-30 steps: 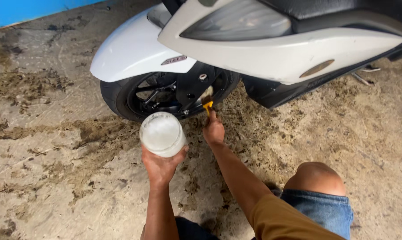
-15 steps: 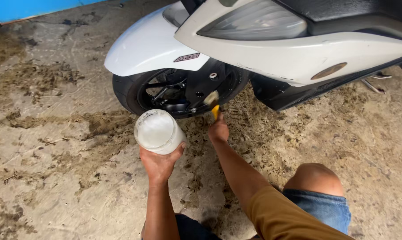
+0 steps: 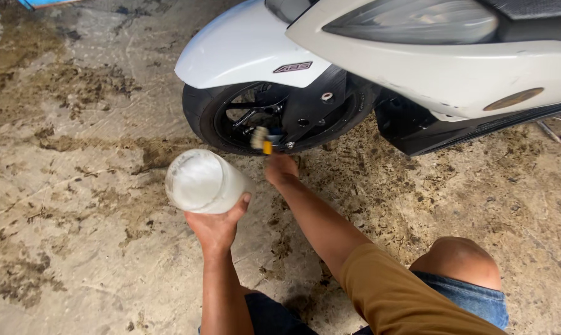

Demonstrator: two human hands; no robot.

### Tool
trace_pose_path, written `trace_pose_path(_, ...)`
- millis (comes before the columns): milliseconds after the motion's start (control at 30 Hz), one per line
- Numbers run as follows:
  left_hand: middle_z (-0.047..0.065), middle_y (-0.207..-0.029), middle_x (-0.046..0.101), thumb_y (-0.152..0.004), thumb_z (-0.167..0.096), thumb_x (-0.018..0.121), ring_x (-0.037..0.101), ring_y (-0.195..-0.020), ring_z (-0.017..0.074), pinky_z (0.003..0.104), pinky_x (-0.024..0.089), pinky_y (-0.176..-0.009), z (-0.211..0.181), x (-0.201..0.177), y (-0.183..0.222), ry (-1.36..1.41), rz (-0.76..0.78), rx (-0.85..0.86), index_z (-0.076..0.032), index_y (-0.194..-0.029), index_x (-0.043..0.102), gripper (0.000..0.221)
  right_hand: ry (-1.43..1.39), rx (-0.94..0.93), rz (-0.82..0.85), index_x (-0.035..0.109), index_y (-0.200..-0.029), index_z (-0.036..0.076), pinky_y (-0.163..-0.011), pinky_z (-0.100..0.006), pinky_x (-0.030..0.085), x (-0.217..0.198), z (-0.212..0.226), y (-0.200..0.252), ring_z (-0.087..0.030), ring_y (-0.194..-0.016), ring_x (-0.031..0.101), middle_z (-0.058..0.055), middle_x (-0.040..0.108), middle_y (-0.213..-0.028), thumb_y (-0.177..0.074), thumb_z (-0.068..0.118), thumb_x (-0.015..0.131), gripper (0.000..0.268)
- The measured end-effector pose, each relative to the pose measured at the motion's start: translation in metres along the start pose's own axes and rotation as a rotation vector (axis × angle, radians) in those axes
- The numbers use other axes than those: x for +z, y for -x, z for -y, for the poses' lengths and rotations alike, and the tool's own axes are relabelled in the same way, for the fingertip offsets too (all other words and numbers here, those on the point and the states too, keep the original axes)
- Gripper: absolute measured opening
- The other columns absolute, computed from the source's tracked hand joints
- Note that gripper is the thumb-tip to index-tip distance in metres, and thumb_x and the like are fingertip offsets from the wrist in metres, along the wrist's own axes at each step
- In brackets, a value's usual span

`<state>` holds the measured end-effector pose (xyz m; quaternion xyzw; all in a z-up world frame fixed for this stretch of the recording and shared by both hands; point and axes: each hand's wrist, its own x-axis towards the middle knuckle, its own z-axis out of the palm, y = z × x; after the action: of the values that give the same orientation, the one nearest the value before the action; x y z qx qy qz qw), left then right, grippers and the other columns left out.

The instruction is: The person uses a yellow brush to apply a white cleaning paste from a jar onto the lower side panels, engine casing, and front wheel area of a white motorcycle. The person repeatedly dips the brush into the jar and scrubs various surfaces.

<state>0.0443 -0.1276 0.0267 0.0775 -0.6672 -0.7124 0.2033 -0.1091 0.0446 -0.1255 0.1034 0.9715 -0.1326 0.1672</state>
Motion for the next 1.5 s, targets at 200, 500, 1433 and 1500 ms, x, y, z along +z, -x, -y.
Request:
trace_pose_path(200, 0.016, -0.120, 0.069, -0.067, -0.027, 0.093, 0.069, -0.108, 0.0250, 0.038, 0.057, -0.098, 0.005, -0.010, -0.019, -0.067, -0.091, 0.032, 0.008, -0.131, 0.054, 0.082, -0.416, -0.215, -0.120, 0.050, -0.149, 0.021, -0.084, -0.046, 0.059, -0.003, 0.035, 0.019, -0.034, -0.094, 0.074, -0.018, 0.073, -0.109, -0.101, 0.022, 0.055, 0.049)
trace_pose_path(500, 0.017, -0.119, 0.070, -0.065, -0.030, 0.093, 0.071, -0.109, 0.0258, 0.039, 0.059, -0.099, 0.011, -0.019, -0.018, -0.047, -0.122, -0.029, 0.007, -0.129, 0.057, 0.082, -0.227, -0.043, -0.039, 0.056, -0.146, 0.021, -0.078, -0.042, 0.059, -0.015, 0.030, 0.030, -0.027, -0.093, 0.073, -0.015, 0.074, -0.111, -0.100, 0.016, 0.058, 0.047)
trace_pose_path(1433, 0.017, -0.132, 0.063, -0.065, -0.032, 0.095, 0.065, -0.120, 0.0253, 0.040, 0.055, -0.107, 0.012, -0.019, -0.029, -0.016, -0.083, 0.031, 0.005, -0.140, 0.043, 0.098, -0.665, -0.451, -0.662, 0.042, -0.157, 0.003, -0.064, -0.035, 0.062, -0.040, 0.068, 0.049, -0.021, -0.072, 0.071, -0.016, 0.073, -0.095, -0.107, 0.011, 0.057, 0.053)
trace_pose_path(1500, 0.017, -0.133, 0.061, -0.066, -0.032, 0.094, 0.064, -0.122, 0.0258, 0.040, 0.055, -0.107, 0.013, -0.021, -0.024, -0.018, -0.078, 0.040, 0.005, -0.141, 0.040, 0.100, -0.446, -0.370, -0.492, 0.039, -0.157, 0.002, -0.053, -0.036, 0.060, -0.054, 0.069, 0.063, -0.021, -0.060, 0.069, -0.020, 0.071, -0.095, -0.105, 0.011, 0.055, 0.055)
